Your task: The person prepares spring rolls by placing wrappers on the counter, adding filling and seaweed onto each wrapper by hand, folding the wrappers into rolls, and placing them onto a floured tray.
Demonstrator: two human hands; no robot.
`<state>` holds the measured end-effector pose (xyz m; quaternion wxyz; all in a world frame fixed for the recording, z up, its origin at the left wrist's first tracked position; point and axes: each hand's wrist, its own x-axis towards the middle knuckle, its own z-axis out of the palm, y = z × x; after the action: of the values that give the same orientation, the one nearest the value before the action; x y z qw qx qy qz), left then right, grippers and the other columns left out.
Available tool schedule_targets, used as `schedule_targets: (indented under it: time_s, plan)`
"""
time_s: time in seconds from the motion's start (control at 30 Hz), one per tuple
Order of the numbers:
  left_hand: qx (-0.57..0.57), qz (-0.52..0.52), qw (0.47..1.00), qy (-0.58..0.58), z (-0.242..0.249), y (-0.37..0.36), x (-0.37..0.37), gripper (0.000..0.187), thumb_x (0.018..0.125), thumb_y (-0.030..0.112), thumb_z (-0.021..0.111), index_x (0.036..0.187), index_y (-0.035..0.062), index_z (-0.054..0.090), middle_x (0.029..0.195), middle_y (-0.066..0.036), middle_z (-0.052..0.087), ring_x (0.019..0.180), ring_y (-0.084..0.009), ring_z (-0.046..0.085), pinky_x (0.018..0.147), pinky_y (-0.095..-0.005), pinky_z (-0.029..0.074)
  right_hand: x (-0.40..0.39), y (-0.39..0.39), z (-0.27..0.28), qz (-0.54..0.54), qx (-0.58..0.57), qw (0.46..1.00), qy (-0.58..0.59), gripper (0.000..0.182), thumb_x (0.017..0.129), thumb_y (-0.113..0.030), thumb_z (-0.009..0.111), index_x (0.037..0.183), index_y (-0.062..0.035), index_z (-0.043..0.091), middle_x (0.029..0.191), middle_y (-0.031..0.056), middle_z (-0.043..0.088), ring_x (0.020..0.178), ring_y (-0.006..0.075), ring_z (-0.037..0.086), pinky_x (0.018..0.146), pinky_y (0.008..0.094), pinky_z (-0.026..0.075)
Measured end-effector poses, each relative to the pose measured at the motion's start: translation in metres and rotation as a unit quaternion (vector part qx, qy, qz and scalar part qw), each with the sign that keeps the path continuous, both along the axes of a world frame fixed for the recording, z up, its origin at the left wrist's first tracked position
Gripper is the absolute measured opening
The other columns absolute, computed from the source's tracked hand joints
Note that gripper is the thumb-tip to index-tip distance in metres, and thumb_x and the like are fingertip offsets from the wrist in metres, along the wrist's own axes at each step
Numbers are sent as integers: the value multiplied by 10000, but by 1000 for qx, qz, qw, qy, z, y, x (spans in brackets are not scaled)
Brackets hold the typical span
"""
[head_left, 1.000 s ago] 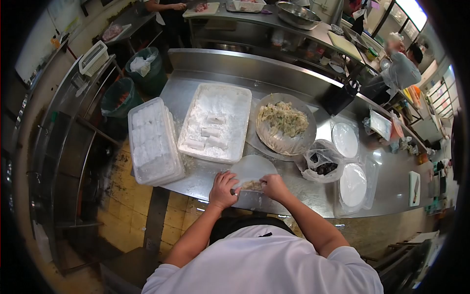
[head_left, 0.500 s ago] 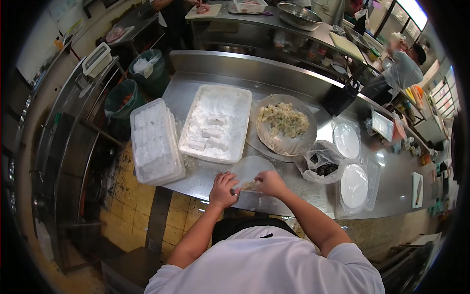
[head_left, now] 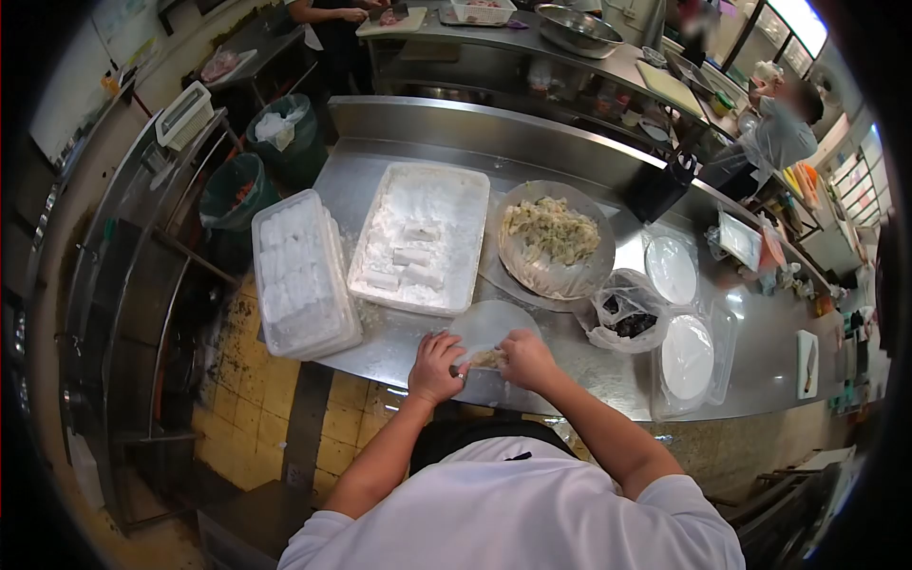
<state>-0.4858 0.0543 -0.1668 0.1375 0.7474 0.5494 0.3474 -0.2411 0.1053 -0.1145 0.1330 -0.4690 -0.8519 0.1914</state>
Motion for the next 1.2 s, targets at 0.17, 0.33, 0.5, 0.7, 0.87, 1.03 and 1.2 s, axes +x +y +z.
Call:
schedule_targets:
  time_s: [0.17, 0.33, 0.5, 0.7, 0.87, 1.03, 1.2]
  plan:
    - [-4, 1, 1000, 5, 0, 0, 0, 329, 774, 177, 824, 1091, 133, 747, 1334, -80, 691, 1353, -354, 598, 1232, -578, 385, 1, 3, -23, 44, -35, 997, -43, 200, 809, -89, 714, 954, -42, 842, 925, 176, 760, 1001, 380, 729, 929, 473, 597]
    - [-4, -3, 1000, -8, -1, 0, 0, 318, 794, 184, 820, 1099, 134, 743, 1342, -74, 683, 1361, -353, 590, 1238, -593, 379, 29, 24, 38, -124, -61, 985, 103, 262, 819, -67, 693, 1031, -27, 842, 1047, 210, 784, 1005, 406, 741, 930, 470, 599]
    - [0, -8, 1000, -2, 4, -1, 1, 314, 810, 186, 816, 1110, 129, 741, 1353, -81, 676, 1370, -355, 582, 1242, -596, 373, 39, 9, 72, -196, -83, 973, 86, 402, 857, -85, 689, 1244, -26, 783, 1254, 225, 745, 1012, 423, 750, 921, 485, 603]
    - [-16, -8, 1000, 5, 2, -5, 20, 319, 822, 200, 807, 1125, 126, 739, 1365, -98, 668, 1376, -359, 575, 1253, -592, 353, 46, 34, 75, -228, -4, 970, -82, 784, 863, -105, 674, 1601, 17, 440, 1651, 262, 475, 1099, 456, 731, 957, 515, 595]
    - [-25, -10, 1000, 2, -2, -3, 35, 315, 833, 203, 796, 1131, 120, 736, 1373, -100, 656, 1387, -355, 562, 1269, -587, 331, 56, -5, 62, -219, -68, 966, -118, 754, 877, -135, 656, 1582, 40, 456, 1688, 301, 404, 1095, 449, 739, 951, 528, 595]
    - [-31, -21, 999, 10, -2, -5, 50, 334, 809, 186, 797, 1131, 124, 731, 1371, -98, 659, 1393, -363, 562, 1264, -588, 336, 99, -31, 65, -298, 25, 954, -3, 589, 874, -176, 712, 1441, -31, 639, 1442, 274, 660, 1110, 428, 744, 937, 514, 603]
    - [-44, -43, 998, 30, 1, -6, 60, 339, 830, 203, 796, 1154, 125, 731, 1394, -94, 648, 1402, -361, 548, 1269, -583, 331, 181, 0, 101, -413, 6, 908, 62, 276, 855, -99, 679, 1077, 23, 788, 1060, 279, 768, 994, 465, 740, 898, 517, 588]
